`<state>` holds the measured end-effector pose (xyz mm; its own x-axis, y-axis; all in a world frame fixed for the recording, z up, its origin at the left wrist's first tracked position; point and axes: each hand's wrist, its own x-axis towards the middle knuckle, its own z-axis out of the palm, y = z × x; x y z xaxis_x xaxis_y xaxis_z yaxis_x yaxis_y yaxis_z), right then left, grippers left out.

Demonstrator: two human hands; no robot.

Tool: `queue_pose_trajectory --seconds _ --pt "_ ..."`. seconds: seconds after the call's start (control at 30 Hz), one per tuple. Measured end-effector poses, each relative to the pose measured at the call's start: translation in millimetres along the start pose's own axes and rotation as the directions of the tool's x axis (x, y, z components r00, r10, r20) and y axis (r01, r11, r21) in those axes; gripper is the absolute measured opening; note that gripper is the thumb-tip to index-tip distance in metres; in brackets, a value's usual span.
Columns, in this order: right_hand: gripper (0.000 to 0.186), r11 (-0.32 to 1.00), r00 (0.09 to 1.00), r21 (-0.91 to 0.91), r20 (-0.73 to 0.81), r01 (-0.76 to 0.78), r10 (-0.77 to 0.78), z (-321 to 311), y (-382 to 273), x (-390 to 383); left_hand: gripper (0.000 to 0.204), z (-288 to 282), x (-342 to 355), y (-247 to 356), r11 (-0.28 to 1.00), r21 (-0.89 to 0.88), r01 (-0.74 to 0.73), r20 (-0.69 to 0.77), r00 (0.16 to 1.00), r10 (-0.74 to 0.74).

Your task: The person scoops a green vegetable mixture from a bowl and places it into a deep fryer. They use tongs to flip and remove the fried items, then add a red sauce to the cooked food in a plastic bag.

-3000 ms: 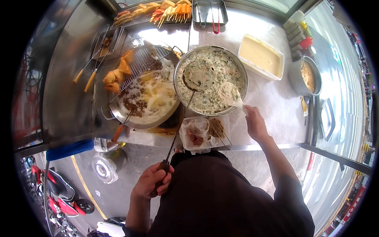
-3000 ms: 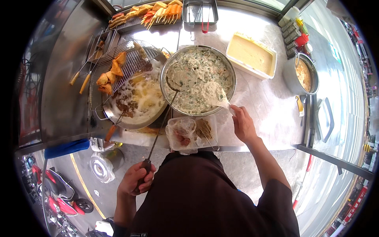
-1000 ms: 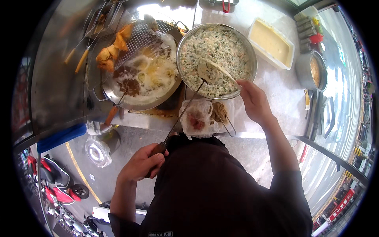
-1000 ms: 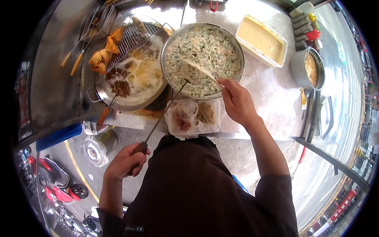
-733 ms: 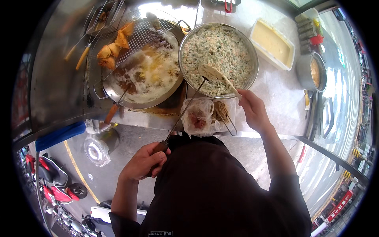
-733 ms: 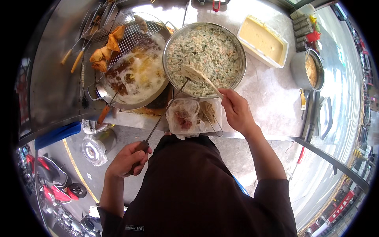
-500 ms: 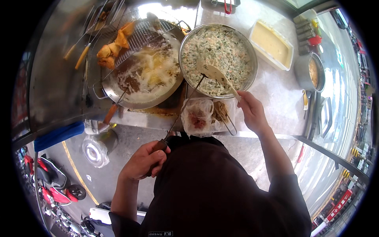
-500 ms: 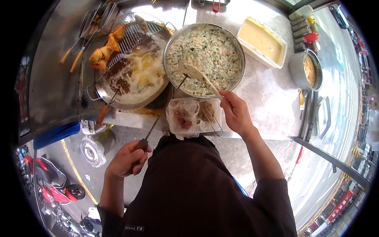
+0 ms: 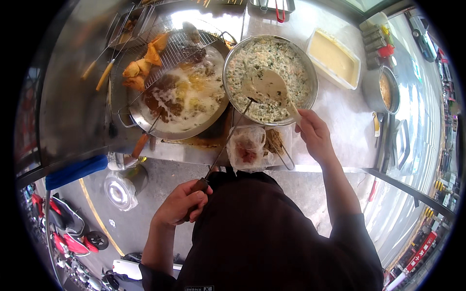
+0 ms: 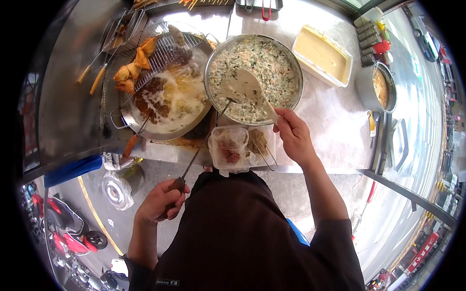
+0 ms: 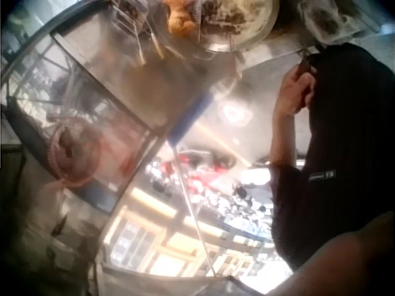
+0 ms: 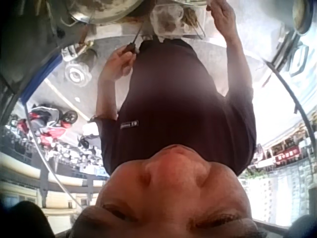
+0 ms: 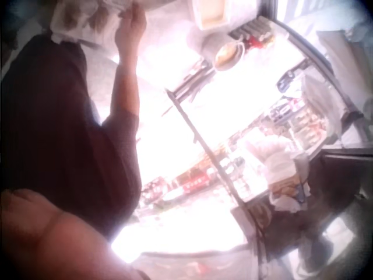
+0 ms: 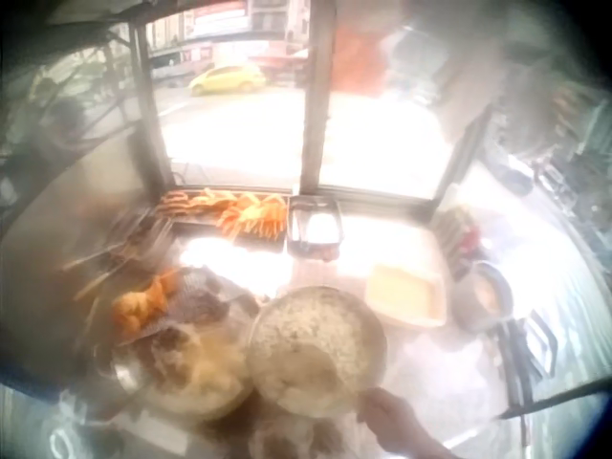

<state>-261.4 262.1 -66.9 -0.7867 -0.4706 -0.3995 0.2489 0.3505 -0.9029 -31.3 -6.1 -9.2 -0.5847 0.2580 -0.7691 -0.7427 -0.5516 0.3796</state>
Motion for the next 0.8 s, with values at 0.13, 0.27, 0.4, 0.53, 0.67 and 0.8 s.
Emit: queue_pose_trajectory --seconds 0.13,0.27,0.4,0.53,0.67,0.8 --pt "0.024 0.992 0.998 -0.127 0.060 0.020 -0.013 2.9 -10.0 7.6 0.019 -1.5 0.8 -1.5 0.997 0.078 0.000 -0.009 1.000 0.001" --pt "0.025 0.997 0.998 -0.077 0.054 0.019 -0.015 -8.9 -23.6 20.3 0.019 -4.2 -0.5 -3.4 0.995 0.098 -0.017 -0.004 1.000 0.018" --pt "0.025 0.985 0.981 -0.013 0.088 -0.173 0.173 -21.4 -39.1 44.4 0.020 -5.5 -6.9 -6.5 0.986 0.167 -0.016 -0.021 1.000 0.020" --pt "0.023 0.963 0.955 -0.058 0.125 -0.262 0.267 -44.1 -48.3 87.0 0.020 -6.8 -13.7 -10.1 0.979 0.201 -0.012 -0.061 0.998 0.024" --pt "0.026 0.953 0.979 -0.229 0.006 -0.198 0.205 -49.6 -38.3 110.4 0.019 -7.4 -16.3 -14.5 0.989 0.150 -0.005 -0.075 0.997 0.016" --pt "0.024 0.894 0.988 -0.423 0.027 0.146 -0.149 -41.1 -47.4 97.2 0.017 -9.0 -13.7 -10.0 0.987 0.162 -0.005 -0.041 0.999 0.011"
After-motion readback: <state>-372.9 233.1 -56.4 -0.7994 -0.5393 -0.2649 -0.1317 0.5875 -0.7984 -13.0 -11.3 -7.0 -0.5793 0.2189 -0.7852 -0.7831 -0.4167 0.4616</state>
